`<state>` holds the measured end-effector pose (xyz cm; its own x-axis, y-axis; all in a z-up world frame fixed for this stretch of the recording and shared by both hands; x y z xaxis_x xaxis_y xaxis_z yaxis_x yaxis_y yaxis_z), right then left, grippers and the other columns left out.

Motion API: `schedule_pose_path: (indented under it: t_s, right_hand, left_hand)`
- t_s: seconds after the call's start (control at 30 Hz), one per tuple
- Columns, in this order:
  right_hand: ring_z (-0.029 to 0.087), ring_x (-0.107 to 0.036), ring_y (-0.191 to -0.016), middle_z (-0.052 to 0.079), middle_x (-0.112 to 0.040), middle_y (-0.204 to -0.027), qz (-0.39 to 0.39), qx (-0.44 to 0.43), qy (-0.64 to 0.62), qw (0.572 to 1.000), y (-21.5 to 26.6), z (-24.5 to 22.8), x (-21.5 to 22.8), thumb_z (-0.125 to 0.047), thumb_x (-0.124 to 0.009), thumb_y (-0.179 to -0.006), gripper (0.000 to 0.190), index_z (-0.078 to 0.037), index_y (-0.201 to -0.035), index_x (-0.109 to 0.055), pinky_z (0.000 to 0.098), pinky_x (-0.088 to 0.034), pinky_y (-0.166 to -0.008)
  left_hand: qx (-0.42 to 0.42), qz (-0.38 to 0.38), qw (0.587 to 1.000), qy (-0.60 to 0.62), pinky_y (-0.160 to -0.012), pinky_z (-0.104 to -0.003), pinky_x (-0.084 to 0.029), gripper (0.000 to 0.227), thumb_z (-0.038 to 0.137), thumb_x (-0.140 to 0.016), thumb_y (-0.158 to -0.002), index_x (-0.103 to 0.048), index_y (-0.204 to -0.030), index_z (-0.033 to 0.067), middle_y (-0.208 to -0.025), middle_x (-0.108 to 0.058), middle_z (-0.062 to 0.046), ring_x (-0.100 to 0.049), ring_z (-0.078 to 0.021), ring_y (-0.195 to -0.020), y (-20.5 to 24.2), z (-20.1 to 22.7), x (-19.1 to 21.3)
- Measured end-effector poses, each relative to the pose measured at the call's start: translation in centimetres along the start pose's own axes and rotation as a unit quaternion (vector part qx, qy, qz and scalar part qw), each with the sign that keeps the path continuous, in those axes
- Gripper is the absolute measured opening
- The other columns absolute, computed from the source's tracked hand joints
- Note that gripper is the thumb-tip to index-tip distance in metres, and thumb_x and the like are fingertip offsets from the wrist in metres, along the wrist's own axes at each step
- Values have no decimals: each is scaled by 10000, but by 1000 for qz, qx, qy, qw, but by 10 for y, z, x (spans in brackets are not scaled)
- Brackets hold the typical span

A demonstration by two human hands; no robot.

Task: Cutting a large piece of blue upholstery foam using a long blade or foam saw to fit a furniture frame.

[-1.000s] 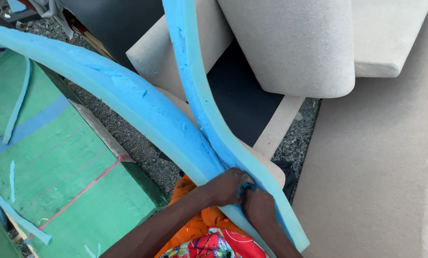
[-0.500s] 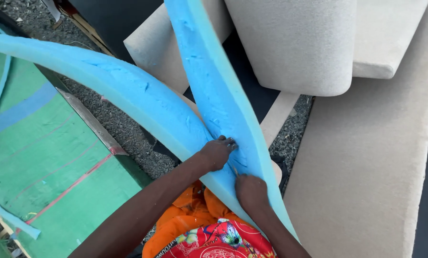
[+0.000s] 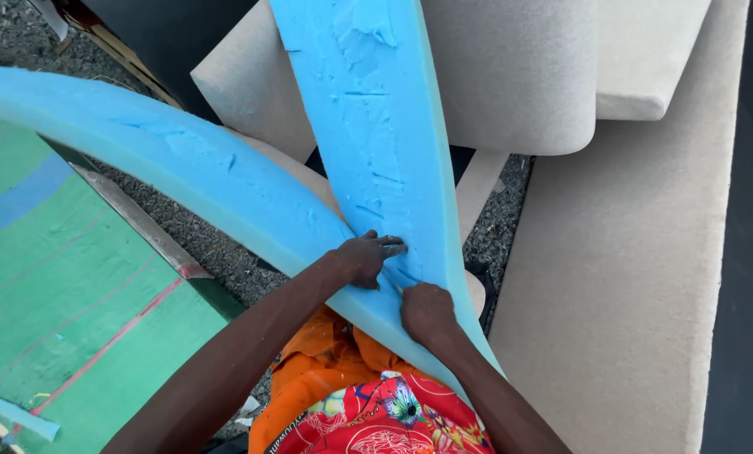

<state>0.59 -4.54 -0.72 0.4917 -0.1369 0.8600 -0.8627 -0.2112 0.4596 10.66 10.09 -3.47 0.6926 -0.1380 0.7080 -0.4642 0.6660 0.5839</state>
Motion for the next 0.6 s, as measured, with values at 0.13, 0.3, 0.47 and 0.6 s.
schedule_pose_path:
  t_s: [0.13, 0.3, 0.47, 0.6]
  right_hand:
    - [333, -742, -750, 166, -711, -702, -39, -17, -24, 999, -18, 5, -5, -102, -504, -934, 308, -68, -749, -748, 432, -598, -661]
    - [335, -741, -812, 157, -707, -752, -112, -25, 11, 993, 23, 25, 4, -141, -518, -933, 275, -68, -835, -764, 460, -586, -703]
    - [349, -727, -771, 178, -681, -727, -59, -14, -6, 998, 10, 27, -22, -134, -490, -953, 305, -56, -791, -737, 447, -582, -675]
    - [300, -708, -849, 119, -708, -899, -165, -47, 36, 984, 52, 45, -9, -262, -518, -989, 285, -91, -963, -744, 456, -558, -750]
  left_hand:
    - [1, -16, 1000, -25, -996, -482, -621, 975, 324, -843, -834, -297, -1636, 236, -1690, -277, 41, -467, -367, -1369, -13, -9, -16]
    - [3, -37, 999, -19, -980, -495, -630, 991, 285, -814, -862, -224, -1655, 213, -1713, -214, 26, -449, -382, -1381, -3, 0, -5]
    - [8, -52, 998, -26, -943, -496, -641, 1048, 303, -828, -850, -174, -1664, 212, -1727, -154, 29, -450, -386, -1373, -21, -3, -27]
    - [-23, -70, 997, -37, -1116, -489, -397, 1147, 291, -834, -821, -70, -1670, 176, -1748, -36, 20, -286, -306, -1479, -28, -8, -33]
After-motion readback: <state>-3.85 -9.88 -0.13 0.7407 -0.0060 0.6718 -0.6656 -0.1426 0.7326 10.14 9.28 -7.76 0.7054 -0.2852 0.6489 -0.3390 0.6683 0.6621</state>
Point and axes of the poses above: each hand's wrist, its own y-axis away from the middle knuckle, its own x-axis out of the back of the hand, z = x × y, the point moved 1 cm from there along -y, towards the middle knuckle
